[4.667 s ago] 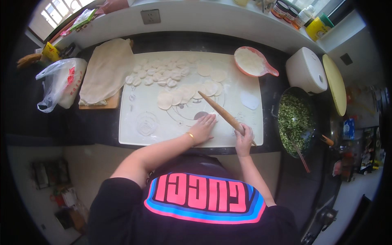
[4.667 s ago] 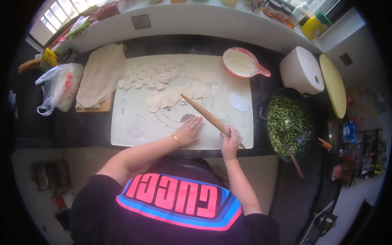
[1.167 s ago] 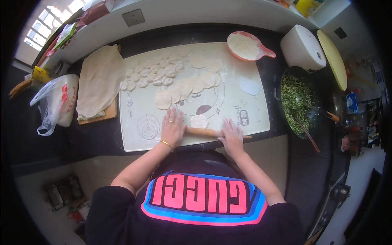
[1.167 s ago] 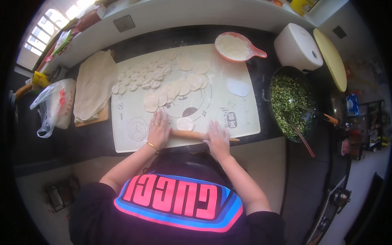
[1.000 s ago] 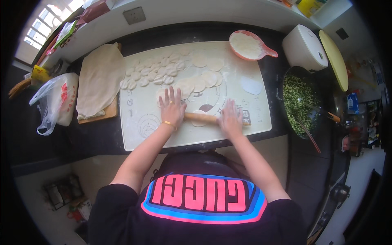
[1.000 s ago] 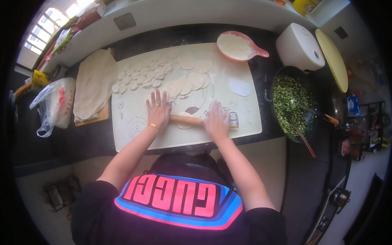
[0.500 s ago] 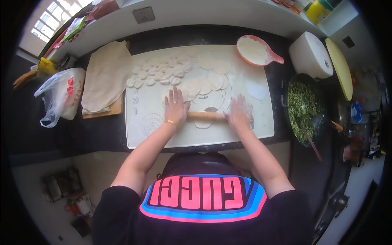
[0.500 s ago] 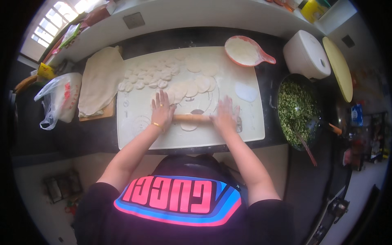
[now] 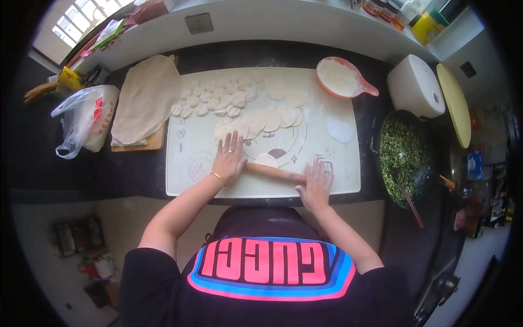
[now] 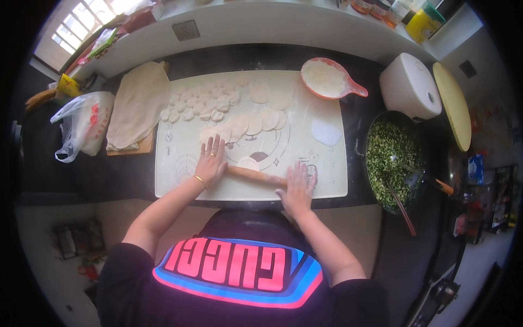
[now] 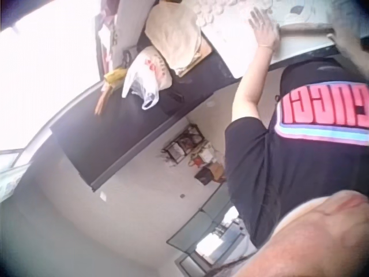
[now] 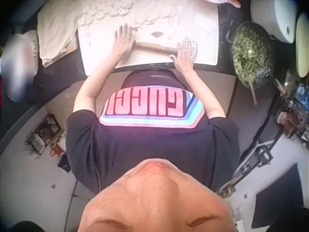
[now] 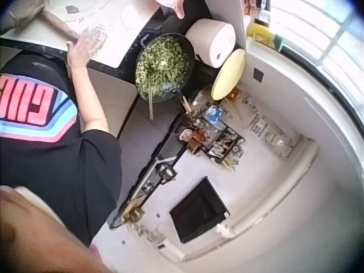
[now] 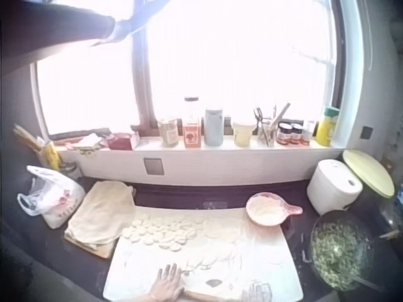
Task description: The person uses a wooden rolling pin to flatten small balls of dough into thin, round discs on a white cutting board. The person repeatedly picks up a dough ball, rolls it flat, and places the finished disc on the board. A bowl of green filling is visible nearby.
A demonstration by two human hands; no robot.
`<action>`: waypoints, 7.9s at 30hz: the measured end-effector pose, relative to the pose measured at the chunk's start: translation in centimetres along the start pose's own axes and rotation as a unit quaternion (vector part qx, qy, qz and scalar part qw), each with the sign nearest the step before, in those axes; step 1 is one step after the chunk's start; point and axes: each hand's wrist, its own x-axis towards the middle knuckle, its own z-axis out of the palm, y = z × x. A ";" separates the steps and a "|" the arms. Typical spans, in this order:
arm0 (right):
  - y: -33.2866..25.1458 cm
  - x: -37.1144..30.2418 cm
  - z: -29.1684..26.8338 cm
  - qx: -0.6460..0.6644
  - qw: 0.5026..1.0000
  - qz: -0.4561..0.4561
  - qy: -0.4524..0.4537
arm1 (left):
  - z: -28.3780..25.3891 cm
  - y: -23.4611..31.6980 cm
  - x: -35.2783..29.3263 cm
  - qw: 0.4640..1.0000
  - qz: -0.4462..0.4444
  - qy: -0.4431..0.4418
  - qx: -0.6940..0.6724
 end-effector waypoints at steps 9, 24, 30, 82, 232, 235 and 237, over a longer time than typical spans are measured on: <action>-0.2 4.6 0.3 0.007 0.998 0.024 0.050 | -0.2 -0.7 2.9 0.999 -0.022 0.046 -0.003; -1.4 1.0 -0.5 0.009 0.998 -0.063 0.024 | 0.9 1.5 -5.9 0.997 -0.067 0.006 -0.035; -0.5 6.1 1.0 0.025 0.995 -0.011 0.096 | 0.1 1.8 -3.0 0.993 -0.097 0.059 -0.038; 1.3 -0.4 2.6 0.062 0.977 -0.104 0.178 | -1.5 -15.0 9.1 0.850 -0.410 0.175 -0.280; -0.1 -2.7 -1.3 0.036 0.986 -0.093 0.133 | -1.1 6.6 2.6 0.964 0.124 -0.053 -0.229; 0.5 -3.3 -1.7 0.043 0.988 -0.099 0.111 | -0.6 7.4 3.0 0.967 0.048 -0.113 -0.223; 0.8 -3.4 -1.8 0.047 0.990 -0.093 0.097 | -1.5 7.4 1.7 0.963 -0.038 -0.168 -0.207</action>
